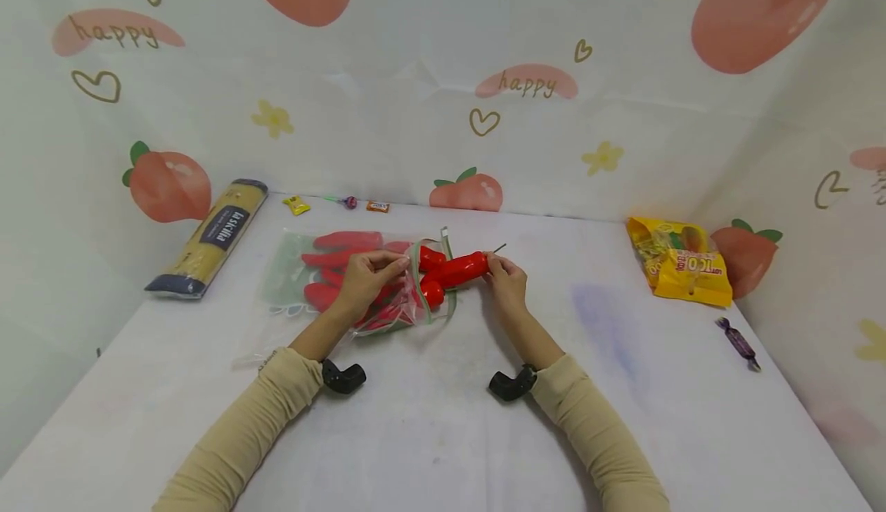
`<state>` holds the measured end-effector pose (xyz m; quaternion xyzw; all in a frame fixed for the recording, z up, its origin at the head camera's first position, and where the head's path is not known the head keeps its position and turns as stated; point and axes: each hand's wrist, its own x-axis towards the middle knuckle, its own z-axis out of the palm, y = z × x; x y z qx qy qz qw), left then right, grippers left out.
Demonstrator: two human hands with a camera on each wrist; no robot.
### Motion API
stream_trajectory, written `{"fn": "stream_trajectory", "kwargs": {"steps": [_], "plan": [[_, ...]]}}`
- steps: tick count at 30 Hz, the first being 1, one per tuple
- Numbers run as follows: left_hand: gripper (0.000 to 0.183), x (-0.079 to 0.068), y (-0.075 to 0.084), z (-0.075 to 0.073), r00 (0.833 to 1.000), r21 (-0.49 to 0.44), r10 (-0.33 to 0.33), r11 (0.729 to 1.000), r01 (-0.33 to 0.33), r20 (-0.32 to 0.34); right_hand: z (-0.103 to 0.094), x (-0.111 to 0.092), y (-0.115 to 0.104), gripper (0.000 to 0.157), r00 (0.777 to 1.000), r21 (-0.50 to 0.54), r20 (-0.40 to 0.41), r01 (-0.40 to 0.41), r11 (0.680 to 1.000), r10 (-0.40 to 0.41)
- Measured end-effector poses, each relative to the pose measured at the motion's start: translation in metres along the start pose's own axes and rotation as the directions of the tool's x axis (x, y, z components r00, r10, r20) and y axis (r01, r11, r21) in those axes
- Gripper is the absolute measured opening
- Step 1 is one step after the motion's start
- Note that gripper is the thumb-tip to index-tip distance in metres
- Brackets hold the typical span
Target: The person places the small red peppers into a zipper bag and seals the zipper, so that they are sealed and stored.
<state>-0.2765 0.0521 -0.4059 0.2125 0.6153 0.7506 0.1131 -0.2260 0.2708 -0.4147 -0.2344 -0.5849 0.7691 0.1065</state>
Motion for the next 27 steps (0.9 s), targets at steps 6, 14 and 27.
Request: {"fn": "stream_trajectory", "kwargs": {"steps": [6,14,27], "plan": [[0.025,-0.001,0.002,0.0,1.0,0.032,0.003,0.999,-0.003,-0.001,0.009,0.0,0.007,0.034,1.0,-0.069,-0.003,-0.02,0.997,0.019],[0.025,-0.004,0.004,0.001,1.0,0.036,-0.025,0.999,0.025,-0.012,0.034,-0.003,0.02,0.029,0.999,-0.256,0.025,0.053,0.965,-0.048],[0.025,-0.002,0.001,0.003,0.998,0.014,-0.017,1.0,0.018,-0.052,0.032,-0.011,0.009,0.032,0.985,-0.494,0.164,0.129,0.86,-0.053]]}}
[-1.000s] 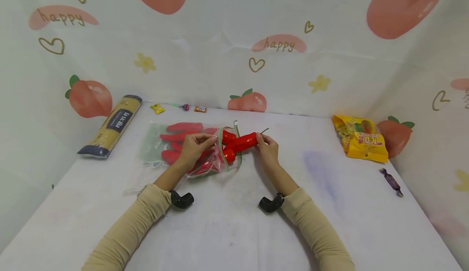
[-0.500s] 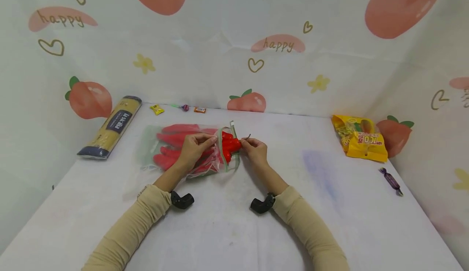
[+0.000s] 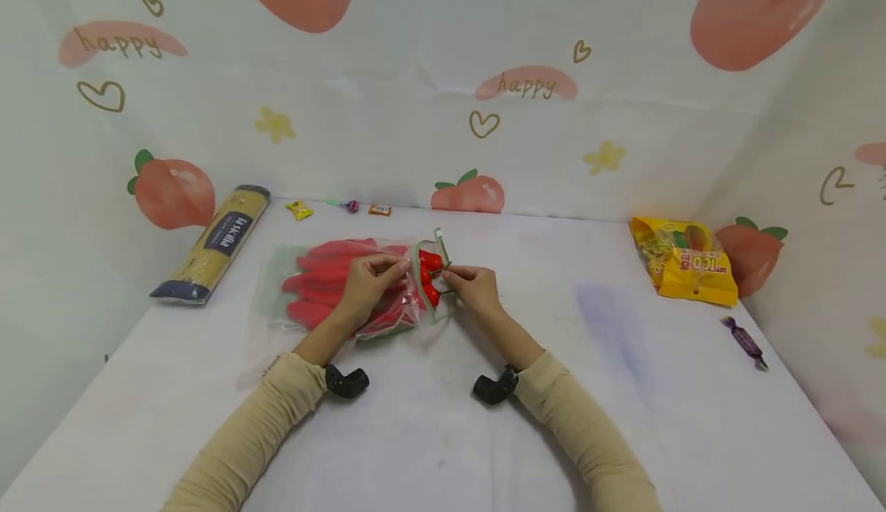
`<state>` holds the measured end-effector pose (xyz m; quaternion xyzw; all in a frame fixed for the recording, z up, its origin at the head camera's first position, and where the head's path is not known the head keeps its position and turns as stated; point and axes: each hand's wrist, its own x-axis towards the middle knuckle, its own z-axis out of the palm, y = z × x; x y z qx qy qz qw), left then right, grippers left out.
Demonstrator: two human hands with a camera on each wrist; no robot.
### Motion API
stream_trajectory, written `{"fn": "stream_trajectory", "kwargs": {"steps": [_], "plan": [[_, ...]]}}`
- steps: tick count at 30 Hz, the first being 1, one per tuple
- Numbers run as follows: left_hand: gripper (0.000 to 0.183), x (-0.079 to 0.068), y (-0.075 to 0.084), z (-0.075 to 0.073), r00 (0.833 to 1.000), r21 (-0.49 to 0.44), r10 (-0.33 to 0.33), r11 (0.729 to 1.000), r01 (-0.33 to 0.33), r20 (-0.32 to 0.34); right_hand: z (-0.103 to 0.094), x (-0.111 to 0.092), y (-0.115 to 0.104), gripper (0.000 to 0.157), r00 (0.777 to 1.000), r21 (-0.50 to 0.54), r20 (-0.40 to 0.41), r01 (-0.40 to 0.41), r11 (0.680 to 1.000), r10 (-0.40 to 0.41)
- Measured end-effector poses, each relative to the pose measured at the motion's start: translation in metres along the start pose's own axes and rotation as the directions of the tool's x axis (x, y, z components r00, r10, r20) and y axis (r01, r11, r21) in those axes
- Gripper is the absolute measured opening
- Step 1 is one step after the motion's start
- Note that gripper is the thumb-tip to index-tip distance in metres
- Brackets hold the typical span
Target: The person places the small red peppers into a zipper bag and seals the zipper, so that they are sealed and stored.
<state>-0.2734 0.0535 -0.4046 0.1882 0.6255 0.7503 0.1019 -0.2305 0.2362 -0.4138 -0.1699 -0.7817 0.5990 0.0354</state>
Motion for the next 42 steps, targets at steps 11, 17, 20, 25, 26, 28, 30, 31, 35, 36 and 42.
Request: {"fn": "stream_trajectory", "kwargs": {"steps": [11,17,20,25,26,28,30,31,35,36,42], "plan": [[0.025,0.001,-0.001,-0.002,0.999,0.003,0.039,0.999,-0.04,0.011,-0.029,-0.005,-0.007,0.046,0.972,0.336,0.208,-0.174,0.926,0.108],[0.026,0.0,-0.002,-0.002,0.999,-0.002,0.038,0.999,-0.038,0.008,-0.019,-0.007,-0.009,0.047,0.964,0.406,0.23,-0.217,0.888,0.131],[0.024,-0.001,-0.004,-0.001,0.999,0.059,0.048,0.997,-0.049,0.016,-0.015,-0.005,-0.008,0.038,0.961,0.401,0.242,-0.223,0.889,0.132],[0.02,-0.006,-0.004,0.01,0.993,0.405,0.102,0.907,-0.116,0.056,-0.01,-0.002,-0.006,0.018,0.942,0.45,0.311,-0.263,0.853,0.126],[0.019,-0.007,-0.003,0.013,0.99,0.481,0.121,0.866,-0.138,0.066,-0.009,-0.002,-0.006,0.017,0.941,0.457,0.316,-0.259,0.851,0.116],[0.016,-0.01,-0.001,0.019,0.983,0.594,0.163,0.783,-0.182,0.086,-0.007,-0.003,-0.007,0.022,0.947,0.433,0.312,-0.216,0.875,0.079],[0.014,-0.013,0.003,0.024,0.975,0.658,0.196,0.72,-0.218,0.108,-0.005,-0.003,-0.009,0.03,0.958,0.374,0.285,-0.155,0.915,0.045],[0.014,-0.014,0.004,0.027,0.969,0.682,0.214,0.691,-0.239,0.123,-0.004,-0.004,-0.01,0.034,0.963,0.342,0.266,-0.126,0.931,0.033],[0.011,-0.016,0.012,0.034,0.958,0.716,0.236,0.64,-0.278,0.16,-0.003,-0.003,-0.016,0.04,0.982,0.232,0.189,-0.055,0.971,0.01],[0.01,-0.015,0.015,0.034,0.956,0.716,0.245,0.638,-0.283,0.161,-0.003,-0.003,-0.019,0.039,0.985,0.215,0.173,-0.034,0.976,-0.003],[0.021,0.025,0.05,0.021,0.95,0.666,0.302,0.694,-0.274,0.077,-0.025,0.007,-0.054,0.031,0.934,0.04,0.229,0.271,0.962,-0.273]]}}
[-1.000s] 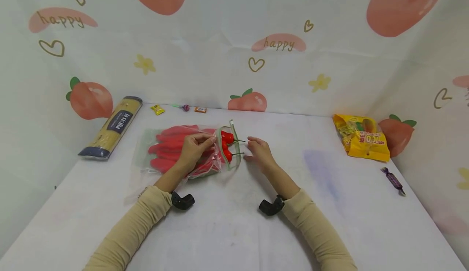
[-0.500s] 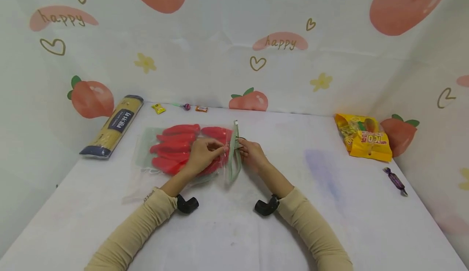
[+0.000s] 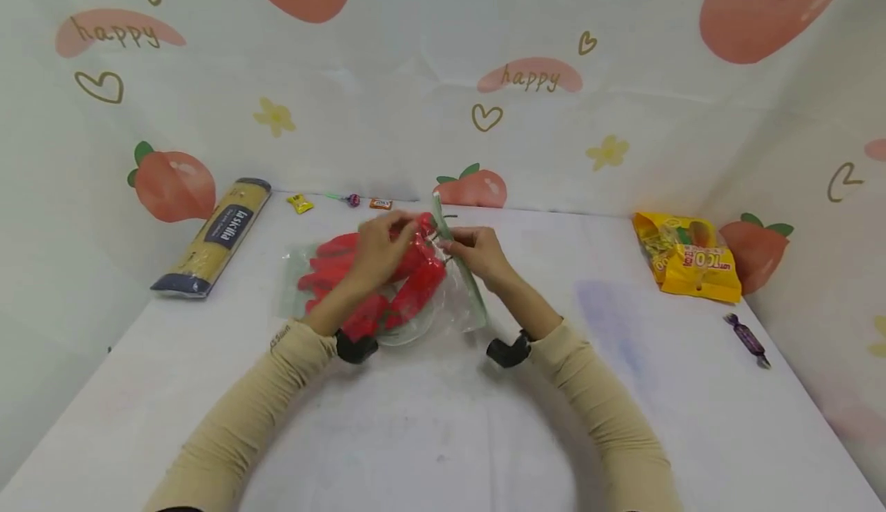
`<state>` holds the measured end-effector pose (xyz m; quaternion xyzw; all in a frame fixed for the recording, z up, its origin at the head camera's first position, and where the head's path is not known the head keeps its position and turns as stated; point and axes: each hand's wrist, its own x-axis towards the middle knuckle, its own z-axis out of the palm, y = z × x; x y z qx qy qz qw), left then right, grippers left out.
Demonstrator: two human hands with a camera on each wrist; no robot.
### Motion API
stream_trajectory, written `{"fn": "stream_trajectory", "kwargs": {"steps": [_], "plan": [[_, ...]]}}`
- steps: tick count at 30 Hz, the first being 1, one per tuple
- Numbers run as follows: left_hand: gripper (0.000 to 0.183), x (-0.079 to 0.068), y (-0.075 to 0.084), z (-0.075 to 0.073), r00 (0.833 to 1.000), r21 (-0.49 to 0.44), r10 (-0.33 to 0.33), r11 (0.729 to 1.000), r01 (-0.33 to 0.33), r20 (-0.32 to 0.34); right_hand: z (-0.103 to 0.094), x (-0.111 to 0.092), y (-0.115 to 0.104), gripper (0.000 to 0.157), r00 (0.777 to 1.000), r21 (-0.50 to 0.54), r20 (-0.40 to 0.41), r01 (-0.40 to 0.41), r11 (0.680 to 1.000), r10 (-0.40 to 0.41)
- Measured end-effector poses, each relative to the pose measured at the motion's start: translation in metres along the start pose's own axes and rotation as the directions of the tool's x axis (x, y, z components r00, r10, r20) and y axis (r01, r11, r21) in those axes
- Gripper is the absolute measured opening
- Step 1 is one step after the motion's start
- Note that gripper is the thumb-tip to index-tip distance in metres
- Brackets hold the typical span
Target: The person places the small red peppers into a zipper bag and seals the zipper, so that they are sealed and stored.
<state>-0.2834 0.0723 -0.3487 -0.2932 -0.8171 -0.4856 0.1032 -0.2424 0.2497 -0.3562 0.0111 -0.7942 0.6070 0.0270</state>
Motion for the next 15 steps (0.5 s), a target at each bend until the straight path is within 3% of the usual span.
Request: {"fn": "stream_trajectory", "kwargs": {"steps": [3,5,7,10,12,15], "plan": [[0.04,0.035,-0.003,-0.02,0.997,-0.106,-0.029,0.994,0.037,0.074,-0.019,0.005,-0.029,0.025,0.983,-0.136,0.112,0.16,0.978,-0.145],[0.048,0.054,-0.004,-0.032,0.986,-0.208,-0.034,0.976,0.068,0.164,-0.03,0.007,-0.051,0.022,0.956,-0.188,0.198,0.255,0.948,-0.218],[0.049,0.068,-0.003,-0.043,0.979,-0.311,-0.014,0.947,0.078,0.203,-0.04,0.009,-0.072,0.021,0.923,-0.233,0.272,0.337,0.912,-0.271],[0.034,0.08,0.005,-0.056,0.991,-0.492,0.005,0.869,0.061,0.133,-0.053,0.01,-0.102,0.021,0.892,-0.306,0.323,0.416,0.857,-0.317],[0.019,0.082,0.014,-0.066,0.999,-0.583,0.002,0.812,0.024,0.044,-0.063,0.009,-0.122,0.023,0.898,-0.371,0.295,0.423,0.827,-0.327],[0.005,0.082,0.034,-0.082,0.998,-0.668,0.013,0.743,-0.047,-0.055,-0.075,0.004,-0.15,0.025,0.929,-0.442,0.206,0.37,0.817,-0.309]]}}
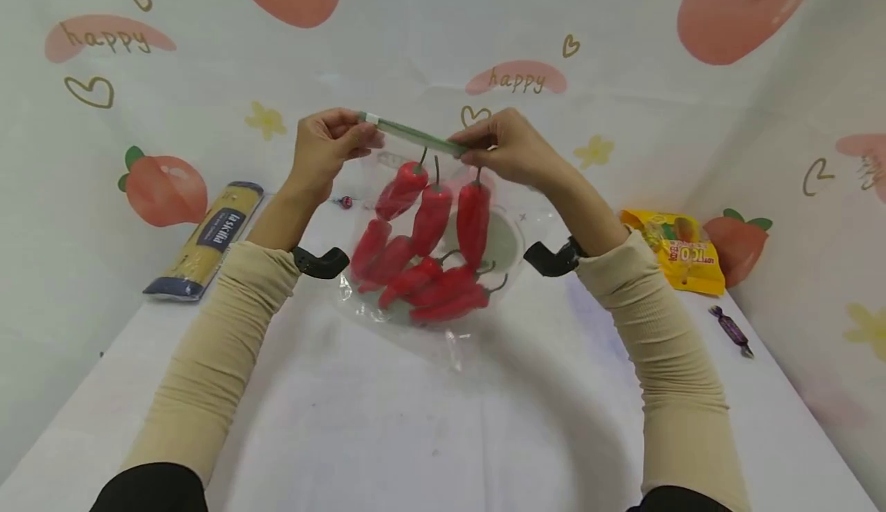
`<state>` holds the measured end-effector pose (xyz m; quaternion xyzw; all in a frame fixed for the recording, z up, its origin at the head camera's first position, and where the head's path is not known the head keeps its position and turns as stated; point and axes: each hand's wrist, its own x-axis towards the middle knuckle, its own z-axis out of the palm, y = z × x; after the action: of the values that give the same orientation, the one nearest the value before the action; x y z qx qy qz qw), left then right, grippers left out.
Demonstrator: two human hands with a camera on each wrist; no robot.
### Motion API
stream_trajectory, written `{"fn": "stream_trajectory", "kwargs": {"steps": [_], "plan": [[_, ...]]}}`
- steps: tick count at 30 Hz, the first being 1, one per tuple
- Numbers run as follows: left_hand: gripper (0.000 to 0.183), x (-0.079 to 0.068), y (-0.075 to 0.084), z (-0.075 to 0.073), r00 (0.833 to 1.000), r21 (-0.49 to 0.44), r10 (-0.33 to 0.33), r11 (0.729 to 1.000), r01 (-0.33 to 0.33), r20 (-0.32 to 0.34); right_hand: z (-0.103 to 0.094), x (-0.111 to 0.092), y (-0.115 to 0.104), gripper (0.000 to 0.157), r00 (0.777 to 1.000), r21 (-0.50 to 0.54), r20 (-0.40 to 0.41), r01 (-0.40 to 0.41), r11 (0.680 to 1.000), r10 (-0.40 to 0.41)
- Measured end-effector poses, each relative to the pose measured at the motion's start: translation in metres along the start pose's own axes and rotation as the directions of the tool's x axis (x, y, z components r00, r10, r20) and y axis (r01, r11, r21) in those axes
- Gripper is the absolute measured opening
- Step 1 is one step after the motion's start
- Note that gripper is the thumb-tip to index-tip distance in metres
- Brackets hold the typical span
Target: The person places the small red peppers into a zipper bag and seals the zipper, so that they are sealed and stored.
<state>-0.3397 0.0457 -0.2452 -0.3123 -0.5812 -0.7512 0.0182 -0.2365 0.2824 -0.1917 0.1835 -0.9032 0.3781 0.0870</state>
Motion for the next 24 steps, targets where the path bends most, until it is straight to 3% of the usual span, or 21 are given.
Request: {"fn": "stream_trajectory", "kwargs": {"steps": [5,8,11,14,17,21,24], "plan": [[0.005,-0.003,0.041,0.003,0.997,-0.12,0.074,0.99,-0.076,-0.018,-0.027,0.0,-0.035,0.023,0.996,0.045,-0.083,-0.014,0.999,0.018],[0.007,-0.008,0.054,0.005,0.994,-0.175,0.101,0.979,-0.107,-0.04,-0.035,-0.002,-0.05,0.02,0.992,0.087,-0.128,0.005,0.996,0.006],[0.005,-0.014,0.052,0.007,0.992,-0.193,0.083,0.976,-0.1,-0.095,-0.033,-0.004,-0.054,0.019,0.985,0.008,-0.175,0.001,1.0,0.0],[0.004,-0.022,0.038,0.006,0.986,-0.18,0.037,0.981,-0.067,-0.165,-0.024,-0.004,-0.047,0.019,0.972,-0.098,-0.233,-0.035,0.995,0.011],[0.006,-0.029,0.026,0.006,0.978,-0.202,0.024,0.977,-0.067,-0.209,-0.017,-0.003,-0.038,0.019,0.96,-0.115,-0.28,-0.044,0.992,0.01],[0.003,-0.035,0.027,0.012,0.976,-0.223,0.091,0.966,-0.135,-0.196,-0.01,-0.001,-0.035,0.019,0.952,-0.106,-0.304,0.009,0.994,-0.041],[0.004,-0.036,0.032,0.016,0.97,-0.18,0.154,0.966,-0.188,-0.187,-0.005,0.002,-0.037,0.02,0.935,-0.16,-0.329,0.081,0.984,-0.13]]}}
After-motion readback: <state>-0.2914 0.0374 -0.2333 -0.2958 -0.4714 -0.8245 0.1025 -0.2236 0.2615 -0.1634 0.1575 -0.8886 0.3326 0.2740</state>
